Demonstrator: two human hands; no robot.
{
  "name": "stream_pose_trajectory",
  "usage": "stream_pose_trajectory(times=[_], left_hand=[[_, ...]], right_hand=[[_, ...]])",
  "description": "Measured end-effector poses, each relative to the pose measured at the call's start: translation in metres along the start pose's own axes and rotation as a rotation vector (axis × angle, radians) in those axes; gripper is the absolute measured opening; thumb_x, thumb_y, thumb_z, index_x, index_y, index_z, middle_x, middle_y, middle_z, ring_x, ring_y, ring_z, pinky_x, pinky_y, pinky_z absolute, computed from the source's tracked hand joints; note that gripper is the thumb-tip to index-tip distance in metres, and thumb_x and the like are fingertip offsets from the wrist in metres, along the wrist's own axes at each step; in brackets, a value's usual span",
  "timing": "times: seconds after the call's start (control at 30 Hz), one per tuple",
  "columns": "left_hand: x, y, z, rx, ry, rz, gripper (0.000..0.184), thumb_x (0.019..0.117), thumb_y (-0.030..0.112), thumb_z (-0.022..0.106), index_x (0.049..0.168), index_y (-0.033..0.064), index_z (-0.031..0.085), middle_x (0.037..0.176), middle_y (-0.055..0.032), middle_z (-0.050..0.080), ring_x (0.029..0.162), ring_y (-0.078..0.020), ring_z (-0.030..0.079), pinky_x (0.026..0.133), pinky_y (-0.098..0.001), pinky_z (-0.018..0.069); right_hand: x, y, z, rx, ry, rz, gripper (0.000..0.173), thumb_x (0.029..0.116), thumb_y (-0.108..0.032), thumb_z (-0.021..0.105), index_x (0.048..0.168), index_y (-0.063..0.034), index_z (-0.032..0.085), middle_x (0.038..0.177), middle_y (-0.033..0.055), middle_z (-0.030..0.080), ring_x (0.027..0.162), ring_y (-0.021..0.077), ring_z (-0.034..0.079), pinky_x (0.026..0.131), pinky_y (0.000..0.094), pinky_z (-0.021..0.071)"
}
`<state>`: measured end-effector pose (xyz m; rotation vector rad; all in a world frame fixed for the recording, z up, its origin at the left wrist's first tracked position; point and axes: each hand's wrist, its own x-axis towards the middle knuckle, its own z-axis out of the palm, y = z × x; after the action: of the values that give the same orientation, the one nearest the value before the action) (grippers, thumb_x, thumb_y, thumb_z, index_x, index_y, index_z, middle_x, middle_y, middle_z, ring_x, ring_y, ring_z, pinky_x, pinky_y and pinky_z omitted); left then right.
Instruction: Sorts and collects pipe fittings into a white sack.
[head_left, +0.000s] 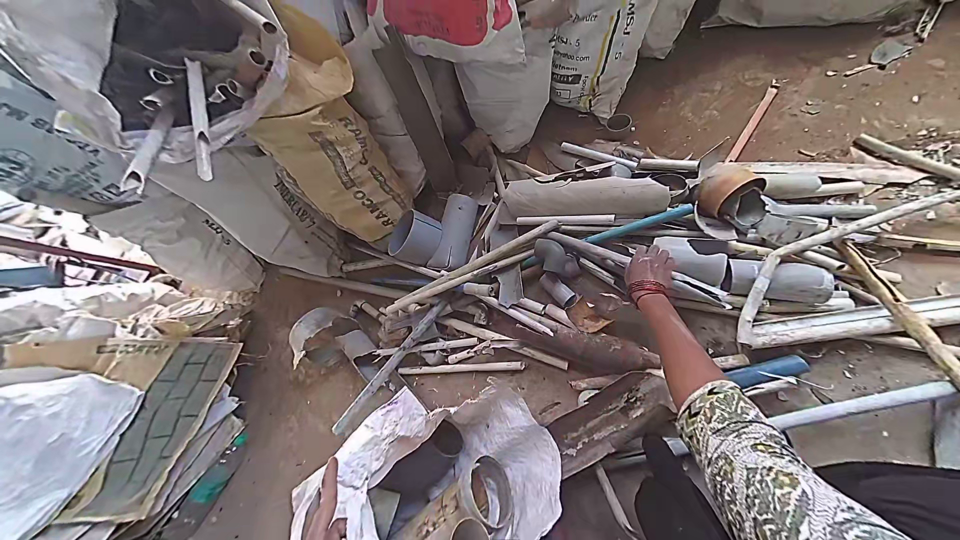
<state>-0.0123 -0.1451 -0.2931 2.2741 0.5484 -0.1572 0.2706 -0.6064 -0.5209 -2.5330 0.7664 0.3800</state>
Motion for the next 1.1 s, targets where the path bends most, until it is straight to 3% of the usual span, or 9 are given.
stream_pose_trajectory(times=[0.1, 0.2, 0.43, 0.63, 0.73, 0.83, 0.93, 1.03, 1.1], left_hand=[[-0.004, 0.029, 0.010, 0.119, -0.010, -0.051, 0.103, 0.0730, -0.012, 0.059, 0.163, -0.0012, 0.008, 0.163, -0.0348, 0.010, 0.115, -0.0206, 0.054, 0.090, -0.0286, 0.0472], [-0.003, 0.038, 0.012, 0.150, -0.033, -0.022, 0.105, 0.0735, -0.013, 0.057, 0.163, 0.0002, 0.005, 0.164, -0.0378, 0.003, 0.131, -0.0388, 0.048, 0.103, -0.0421, 0.0453], [-0.003, 0.026, 0.006, 0.195, -0.030, 0.042, 0.105, 0.0719, -0.001, 0.062, 0.161, -0.0083, 0.005, 0.160, -0.0444, 0.006, 0.141, -0.0484, 0.034, 0.111, -0.0494, 0.0382], [0.006, 0.031, 0.012, 0.121, 0.058, -0.064, 0.113, 0.0670, -0.011, 0.062, 0.163, -0.0028, 0.003, 0.161, -0.0406, 0.007, 0.133, -0.0396, 0.043, 0.101, -0.0428, 0.0459], [0.021, 0.036, 0.015, 0.117, 0.075, -0.064, 0.117, 0.0651, -0.012, 0.062, 0.163, -0.0010, 0.000, 0.163, -0.0388, -0.001, 0.138, -0.0436, 0.037, 0.103, -0.0472, 0.0442], [0.033, 0.042, 0.019, 0.116, 0.061, -0.072, 0.117, 0.0654, -0.012, 0.062, 0.164, 0.0017, 0.001, 0.165, -0.0367, -0.003, 0.145, -0.0489, 0.029, 0.108, -0.0546, 0.0412], [0.037, 0.045, 0.024, 0.174, 0.014, -0.060, 0.110, 0.0678, -0.015, 0.060, 0.163, 0.0010, 0.008, 0.162, -0.0379, 0.011, 0.126, -0.0421, 0.048, 0.092, -0.0478, 0.0477], [0.038, 0.044, 0.023, 0.189, -0.050, -0.058, 0.110, 0.0695, -0.016, 0.059, 0.164, 0.0012, 0.005, 0.162, -0.0382, 0.010, 0.119, -0.0377, 0.051, 0.089, -0.0432, 0.0496], [0.037, 0.043, 0.022, 0.184, -0.059, -0.031, 0.110, 0.0692, -0.013, 0.060, 0.163, -0.0011, 0.004, 0.161, -0.0395, 0.009, 0.128, -0.0405, 0.047, 0.096, -0.0443, 0.0483]], right_hand=[[-0.017, -0.035, 0.038, 0.067, 0.057, -0.285, 0.049, 0.0997, -0.014, 0.062, 0.142, 0.0072, 0.053, 0.150, 0.0354, 0.046, 0.141, 0.0507, 0.043, 0.115, 0.0641, 0.0330], [-0.017, -0.082, 0.071, 0.118, -0.236, -0.441, 0.073, 0.0984, -0.025, 0.068, 0.159, -0.0042, 0.035, 0.162, 0.0308, 0.031, 0.147, 0.0469, 0.037, 0.119, 0.0569, 0.0330], [0.015, -0.117, 0.083, 0.302, -0.319, -0.110, 0.094, 0.0924, -0.034, 0.078, 0.158, 0.0069, 0.024, 0.153, 0.0356, 0.041, 0.145, 0.0492, 0.039, 0.118, 0.0590, 0.0332], [-0.062, -0.120, 0.111, 1.153, -0.395, -0.043, 0.059, 0.0991, -0.010, 0.060, 0.150, 0.0061, 0.037, 0.134, 0.0298, 0.057, 0.115, 0.0329, 0.062, 0.097, 0.0455, 0.0517], [-0.200, -0.104, 0.141, 1.320, -0.570, -0.530, 0.072, 0.0793, -0.003, 0.064, 0.143, 0.0184, 0.038, 0.140, 0.0335, 0.053, 0.124, 0.0310, 0.059, 0.105, 0.0407, 0.0488], [-0.263, -0.099, 0.160, 0.924, -0.822, -1.255, 0.078, 0.0826, -0.018, 0.077, 0.148, 0.0108, 0.044, 0.154, 0.0300, 0.045, 0.146, 0.0404, 0.042, 0.123, 0.0499, 0.0329], [-0.191, -0.124, 0.138, 0.704, -0.437, -1.110, 0.064, 0.0888, -0.016, 0.074, 0.144, 0.0063, 0.052, 0.149, 0.0271, 0.052, 0.142, 0.0393, 0.049, 0.119, 0.0494, 0.0398], [-0.052, -0.130, 0.107, 0.190, -0.305, -0.594, 0.064, 0.0945, -0.028, 0.071, 0.150, -0.0033, 0.051, 0.159, 0.0317, 0.035, 0.148, 0.0486, 0.034, 0.119, 0.0601, 0.0307], [0.015, -0.112, 0.106, -0.103, -0.332, -0.509, 0.061, 0.0940, -0.032, 0.070, 0.150, -0.0133, 0.054, 0.165, 0.0313, 0.023, 0.149, 0.0551, 0.025, 0.117, 0.0709, 0.0240]])
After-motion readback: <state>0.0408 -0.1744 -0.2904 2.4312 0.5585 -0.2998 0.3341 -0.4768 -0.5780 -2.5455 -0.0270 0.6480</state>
